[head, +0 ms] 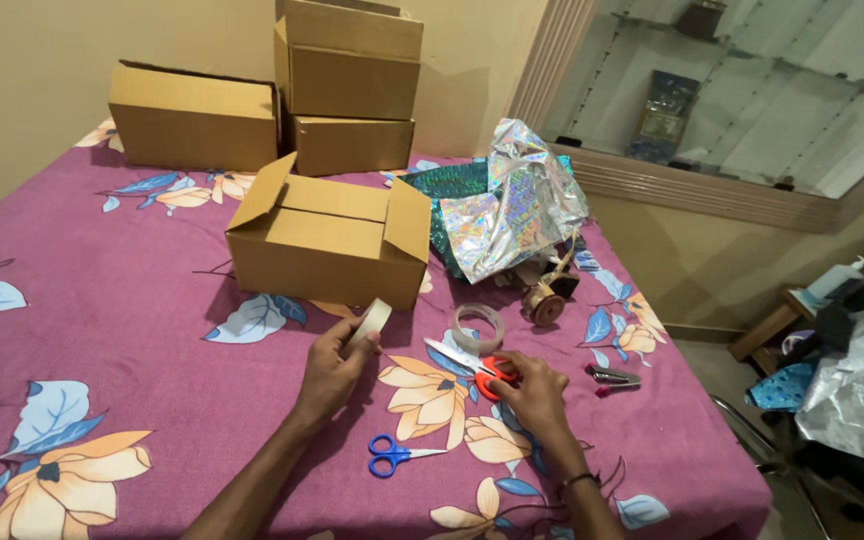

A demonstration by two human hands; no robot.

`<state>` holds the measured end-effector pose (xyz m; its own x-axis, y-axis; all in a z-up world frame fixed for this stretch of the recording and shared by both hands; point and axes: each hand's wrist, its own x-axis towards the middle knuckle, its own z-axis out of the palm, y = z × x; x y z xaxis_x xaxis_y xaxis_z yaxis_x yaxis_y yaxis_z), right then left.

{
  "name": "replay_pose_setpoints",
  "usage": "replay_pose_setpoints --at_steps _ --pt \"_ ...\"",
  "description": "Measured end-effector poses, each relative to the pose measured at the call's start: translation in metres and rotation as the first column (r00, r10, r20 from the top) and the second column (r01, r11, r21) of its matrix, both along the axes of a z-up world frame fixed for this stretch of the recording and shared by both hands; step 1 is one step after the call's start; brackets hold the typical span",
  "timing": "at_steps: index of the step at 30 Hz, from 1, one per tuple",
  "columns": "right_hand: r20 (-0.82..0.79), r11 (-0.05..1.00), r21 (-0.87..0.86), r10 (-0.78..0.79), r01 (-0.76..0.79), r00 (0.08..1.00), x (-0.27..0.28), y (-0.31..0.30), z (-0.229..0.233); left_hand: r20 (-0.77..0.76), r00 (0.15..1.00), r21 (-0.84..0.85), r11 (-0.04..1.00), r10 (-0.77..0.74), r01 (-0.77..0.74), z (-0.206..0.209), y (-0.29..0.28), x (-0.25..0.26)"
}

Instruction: The person places a small black object into a cardboard box, closes the flaps, and then uses scissors to cut a strip of clear packing tape. The tape is held but not applied to the box by the end of the clip.

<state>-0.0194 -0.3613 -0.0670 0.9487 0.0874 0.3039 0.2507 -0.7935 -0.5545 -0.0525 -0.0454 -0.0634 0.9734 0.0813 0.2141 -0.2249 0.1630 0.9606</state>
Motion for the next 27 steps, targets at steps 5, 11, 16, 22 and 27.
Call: replay_pose_setpoints --at_steps 5,11,16,22,27 --pt "0.016 0.934 -0.334 -0.131 0.129 0.991 -0.013 0.013 0.024 0.027 1.0 0.047 0.999 0.016 -0.017 0.007 -0.001 -0.005" --pt "-0.001 0.966 -0.255 0.044 -0.043 0.999 -0.03 0.039 0.028 0.0 0.997 0.105 0.991 0.078 -0.078 0.005 0.001 -0.003" --pt "-0.007 0.759 0.037 0.651 -0.65 0.759 -0.06 0.09 0.025 0.207 0.97 0.119 0.981 0.125 -0.152 -0.004 0.002 0.007" --pt "-0.318 0.704 0.016 0.677 -0.71 0.664 -0.07 0.119 0.038 0.152 0.984 0.112 0.987 0.098 -0.115 -0.012 0.012 0.02" --pt "-0.239 0.738 0.115 0.671 -0.665 0.702 -0.043 0.113 0.028 0.161 0.987 0.038 0.999 0.019 -0.025 -0.012 0.02 0.025"
